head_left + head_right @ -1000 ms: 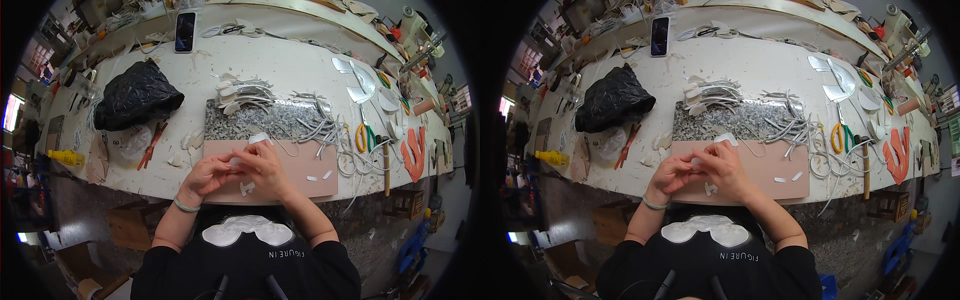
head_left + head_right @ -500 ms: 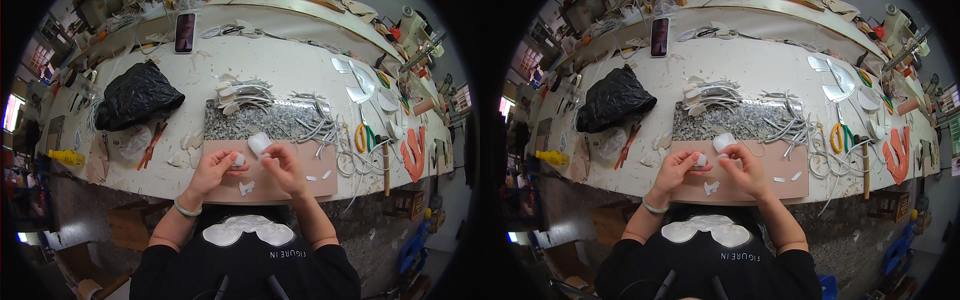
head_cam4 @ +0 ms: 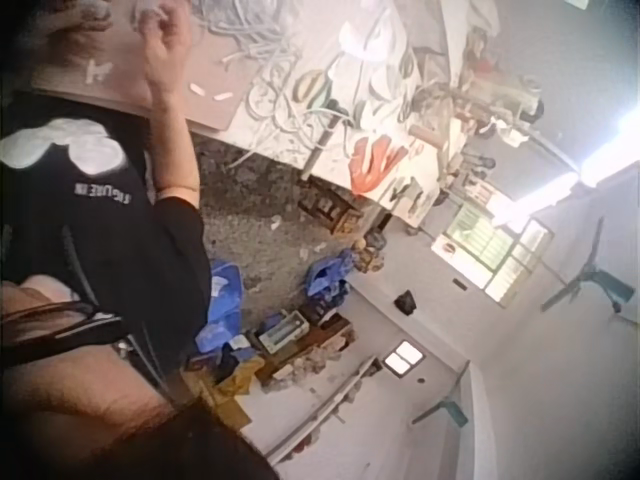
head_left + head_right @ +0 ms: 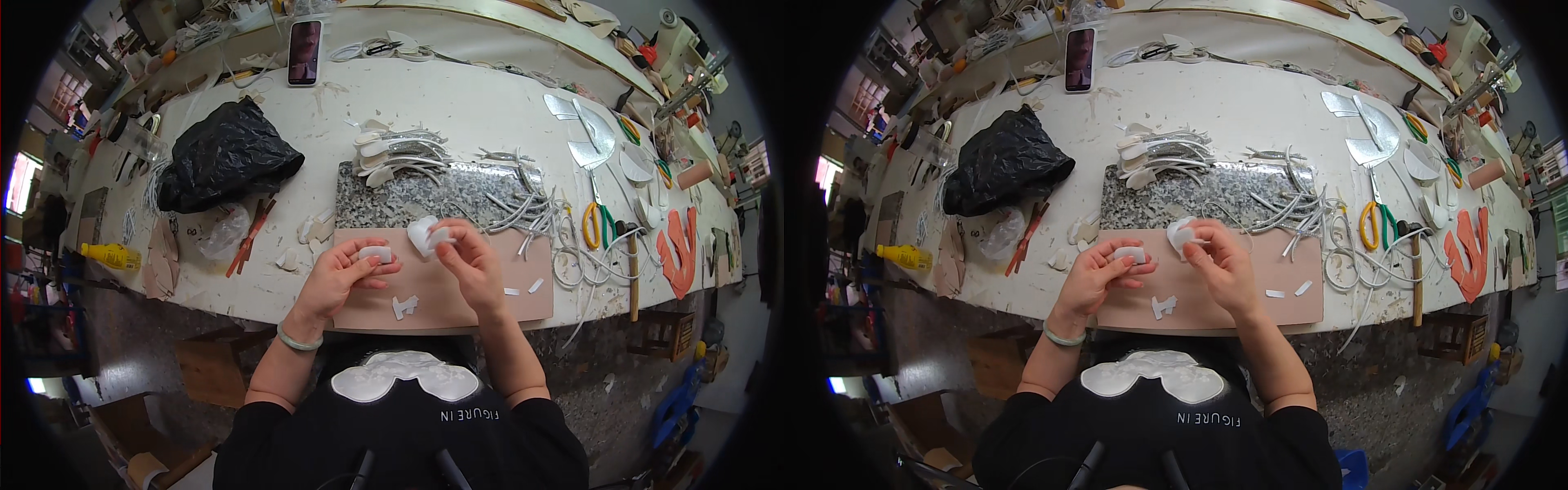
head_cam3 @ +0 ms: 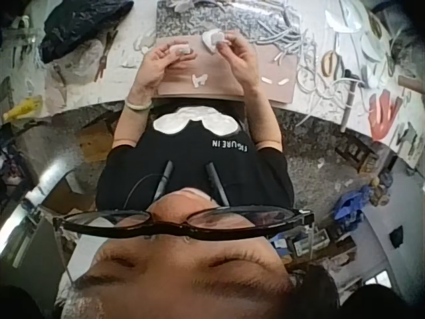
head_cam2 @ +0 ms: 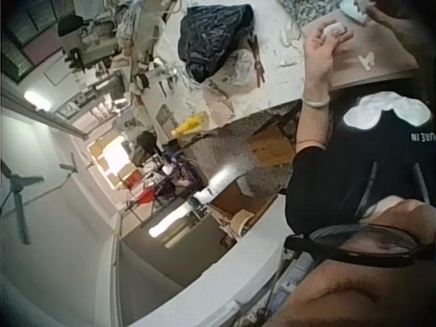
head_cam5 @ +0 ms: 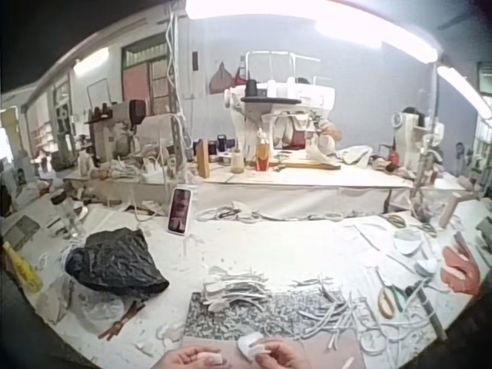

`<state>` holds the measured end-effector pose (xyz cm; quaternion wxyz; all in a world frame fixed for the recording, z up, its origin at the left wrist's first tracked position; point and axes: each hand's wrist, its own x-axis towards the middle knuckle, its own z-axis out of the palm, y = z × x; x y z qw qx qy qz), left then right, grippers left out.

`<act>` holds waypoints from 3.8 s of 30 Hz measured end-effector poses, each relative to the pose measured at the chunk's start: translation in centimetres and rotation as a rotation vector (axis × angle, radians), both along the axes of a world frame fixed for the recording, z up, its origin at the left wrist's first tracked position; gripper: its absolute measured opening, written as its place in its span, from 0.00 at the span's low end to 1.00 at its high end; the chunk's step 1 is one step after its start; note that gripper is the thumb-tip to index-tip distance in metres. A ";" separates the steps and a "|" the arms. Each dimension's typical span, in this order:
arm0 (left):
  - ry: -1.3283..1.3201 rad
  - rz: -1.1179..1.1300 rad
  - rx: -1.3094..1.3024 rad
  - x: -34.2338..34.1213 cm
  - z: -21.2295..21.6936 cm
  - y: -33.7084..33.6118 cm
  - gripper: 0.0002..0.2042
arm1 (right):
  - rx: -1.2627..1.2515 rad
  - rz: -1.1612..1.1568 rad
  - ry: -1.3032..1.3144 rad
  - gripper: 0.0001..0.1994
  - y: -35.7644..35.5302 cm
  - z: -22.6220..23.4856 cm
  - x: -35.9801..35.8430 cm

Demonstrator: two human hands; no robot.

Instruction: The person sits at a cluttered workbench and repeatedly picks up small white foam pieces and silver wire-like components. They insert the wire into the foam pieces by hand, creating small assembled units. The person handles the items one at a time, placing the finished units on a pink cutting mat.

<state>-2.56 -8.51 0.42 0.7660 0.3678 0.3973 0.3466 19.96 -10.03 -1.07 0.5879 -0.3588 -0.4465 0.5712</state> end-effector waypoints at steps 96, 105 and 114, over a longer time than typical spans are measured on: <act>1.277 0.536 0.884 -9.4 -4.9 -0.1 0.11 | 0.454 -0.068 -1.327 0.09 4.4 0.0 12.2; 1.250 0.395 0.948 -7.0 -4.6 3.0 0.12 | 0.291 -0.312 -0.390 0.11 3.8 6.0 10.9; 1.217 0.291 0.870 -7.2 -3.2 3.1 0.09 | 0.368 -0.293 -0.508 0.12 1.3 7.1 7.1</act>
